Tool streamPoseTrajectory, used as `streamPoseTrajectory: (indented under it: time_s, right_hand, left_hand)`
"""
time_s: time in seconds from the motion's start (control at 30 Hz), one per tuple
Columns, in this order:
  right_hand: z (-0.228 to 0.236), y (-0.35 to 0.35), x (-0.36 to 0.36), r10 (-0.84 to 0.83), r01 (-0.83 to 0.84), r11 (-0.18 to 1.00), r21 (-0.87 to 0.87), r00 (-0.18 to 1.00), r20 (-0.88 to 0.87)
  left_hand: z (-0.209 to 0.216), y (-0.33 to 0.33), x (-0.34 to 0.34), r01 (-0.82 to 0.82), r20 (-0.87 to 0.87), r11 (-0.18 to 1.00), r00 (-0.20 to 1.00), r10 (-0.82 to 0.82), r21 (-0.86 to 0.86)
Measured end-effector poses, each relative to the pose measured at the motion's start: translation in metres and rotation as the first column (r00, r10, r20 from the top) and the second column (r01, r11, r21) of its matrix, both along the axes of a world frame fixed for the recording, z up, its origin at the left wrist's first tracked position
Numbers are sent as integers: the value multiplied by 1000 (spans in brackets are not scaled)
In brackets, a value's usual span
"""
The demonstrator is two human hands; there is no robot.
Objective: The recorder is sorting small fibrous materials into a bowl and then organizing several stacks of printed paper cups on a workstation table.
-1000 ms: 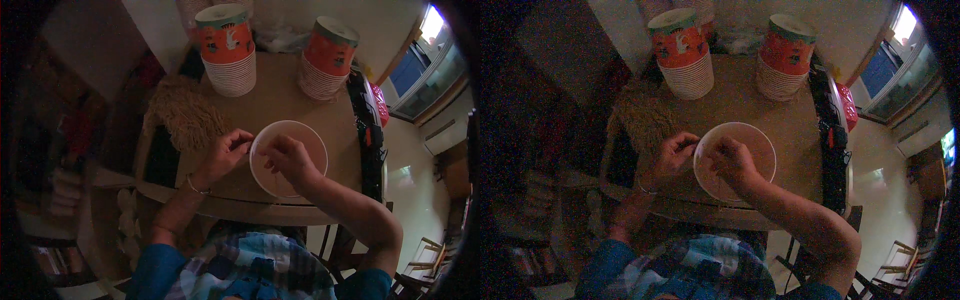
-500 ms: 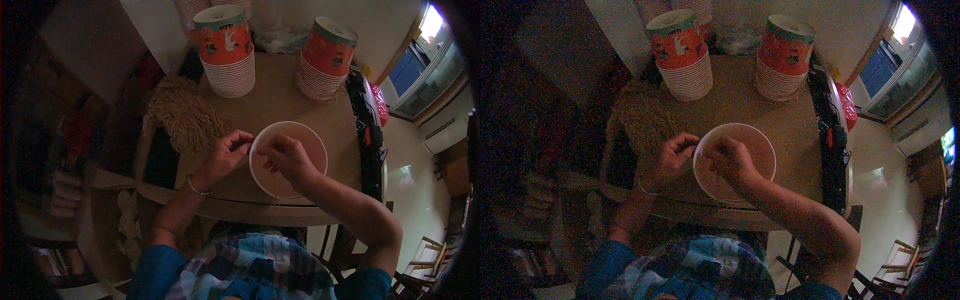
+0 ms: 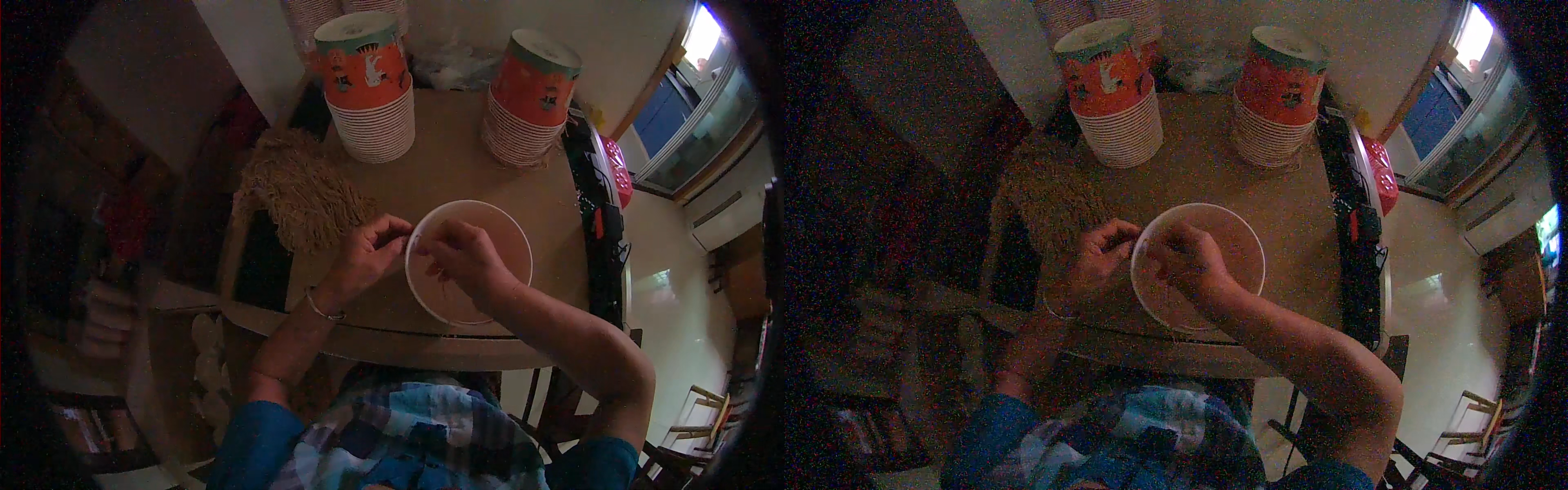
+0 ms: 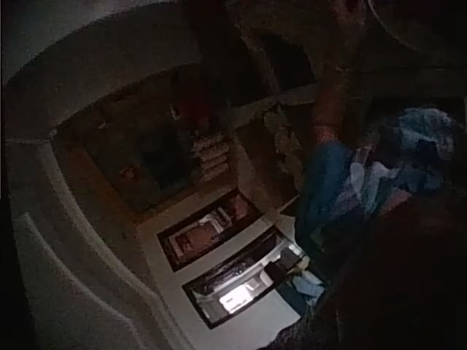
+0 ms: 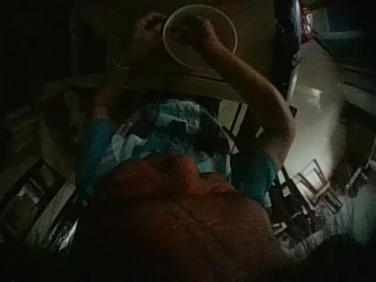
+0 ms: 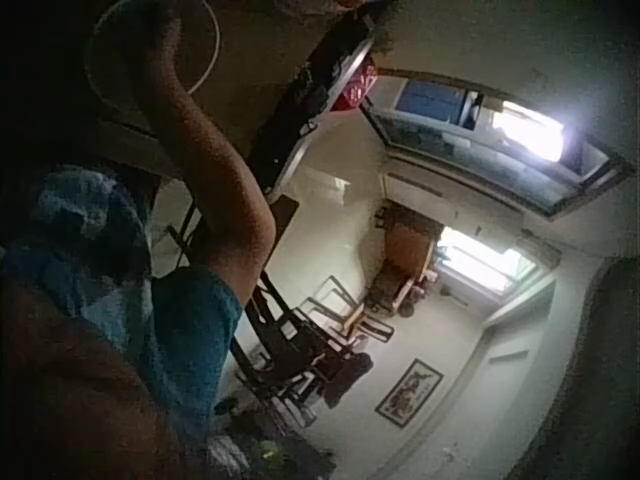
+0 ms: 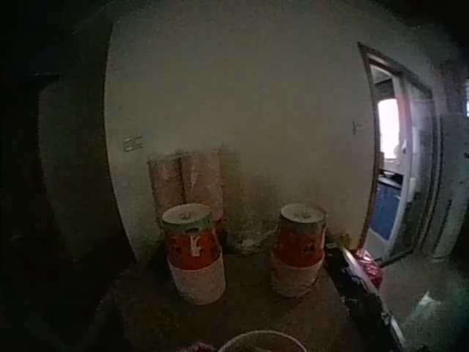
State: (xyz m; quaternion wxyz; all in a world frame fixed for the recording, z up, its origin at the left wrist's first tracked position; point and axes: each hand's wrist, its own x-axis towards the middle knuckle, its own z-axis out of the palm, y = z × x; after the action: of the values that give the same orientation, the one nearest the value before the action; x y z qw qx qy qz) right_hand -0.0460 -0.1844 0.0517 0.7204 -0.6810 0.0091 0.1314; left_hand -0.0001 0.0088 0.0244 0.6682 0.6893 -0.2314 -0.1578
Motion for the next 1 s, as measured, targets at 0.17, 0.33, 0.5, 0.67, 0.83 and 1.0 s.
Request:
streamPoseTrajectory:
  time_s: [0.17, 0.33, 0.5, 0.67, 0.83, 1.0]
  right_hand:
    - [1, 1, 1, -17, 16, 999, -44, 999, -35]
    - [1, 2, 3, -16, 14, 999, -52, 999, -41]
    - [-1, 1, 3, 7, -8, 998, -63, 1000, -17]
    - [-4, 0, 3, 0, 1, 1000, 18, 1000, -17]
    - [-13, -1, 8, -1, 1, 1000, -11, 1000, -6]
    - [-5, 3, 8, -37, 35, 999, -32, 997, -65]
  left_hand:
    - [1, 0, 0, -6, 25, 999, 1000, 5, 34]
    - [2, 0, 0, -29, 24, 997, 999, 28, 72]
    - [-1, 2, 2, -26, 52, 998, 998, 22, 64]
    - [-1, 1, 2, -27, 59, 998, 998, 23, 63]
    - [-2, -1, 3, -27, 60, 999, 998, 24, 39]
    - [-4, -4, 3, -57, 6, 998, 998, 57, -26]
